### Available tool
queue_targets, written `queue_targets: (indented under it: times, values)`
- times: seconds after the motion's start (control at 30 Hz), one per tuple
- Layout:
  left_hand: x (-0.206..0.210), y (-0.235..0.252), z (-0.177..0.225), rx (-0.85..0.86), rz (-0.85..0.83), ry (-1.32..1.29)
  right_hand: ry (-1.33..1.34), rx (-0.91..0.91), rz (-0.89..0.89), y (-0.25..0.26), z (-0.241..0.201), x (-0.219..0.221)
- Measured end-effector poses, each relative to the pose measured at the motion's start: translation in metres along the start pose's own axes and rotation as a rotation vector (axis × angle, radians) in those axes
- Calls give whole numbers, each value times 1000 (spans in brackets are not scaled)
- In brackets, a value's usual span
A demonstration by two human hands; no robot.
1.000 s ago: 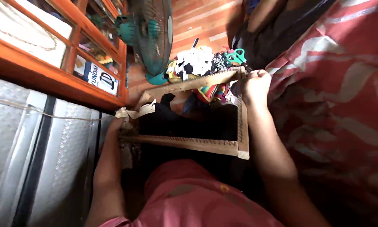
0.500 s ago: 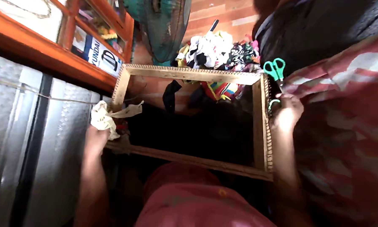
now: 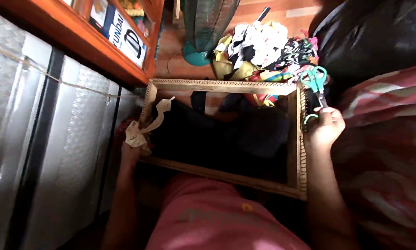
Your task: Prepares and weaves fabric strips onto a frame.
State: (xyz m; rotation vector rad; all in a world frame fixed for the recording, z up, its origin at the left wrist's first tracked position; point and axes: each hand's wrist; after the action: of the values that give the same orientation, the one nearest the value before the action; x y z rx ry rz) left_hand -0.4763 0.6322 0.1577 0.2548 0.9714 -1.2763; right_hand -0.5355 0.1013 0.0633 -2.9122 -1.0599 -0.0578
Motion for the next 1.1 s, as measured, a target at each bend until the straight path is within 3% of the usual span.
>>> queue_targets:
  times: [0.17, 0.33, 0.43, 0.7, 0.87, 0.97, 1.1]
  values:
    - [3, 31, -6, -35, -131, 80, -34, -8, 51, -14, 1, 3]
    - [23, 55, -25, 32, -111, 181, -177, 134, 95, -36, 10, -7]
    - [20, 66, -26, -15, -157, 215, -212, 153, 140, -45, 7, -7]
    - [33, 84, -33, 0, -163, 233, -176, 9, 164, -48, -32, 8]
    - [30, 78, -46, 47, -101, 29, -212, -146, 140, -54, -66, 7]
    - [21, 76, -49, 25, -103, -87, -189, -230, 127, -68, -91, 11]
    - [15, 71, -50, 21, -146, -27, -157, -294, 100, -97, -119, 14]
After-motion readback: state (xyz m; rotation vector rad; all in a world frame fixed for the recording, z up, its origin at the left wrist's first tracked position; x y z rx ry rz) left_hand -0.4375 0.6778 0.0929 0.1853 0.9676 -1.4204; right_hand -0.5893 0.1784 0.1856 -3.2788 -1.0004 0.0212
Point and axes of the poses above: each hand's wrist, its own y-axis towards the middle knuckle, its own x-axis out of the palm, z = x × y, and after that the axes turned 1 degree about y, right-handed
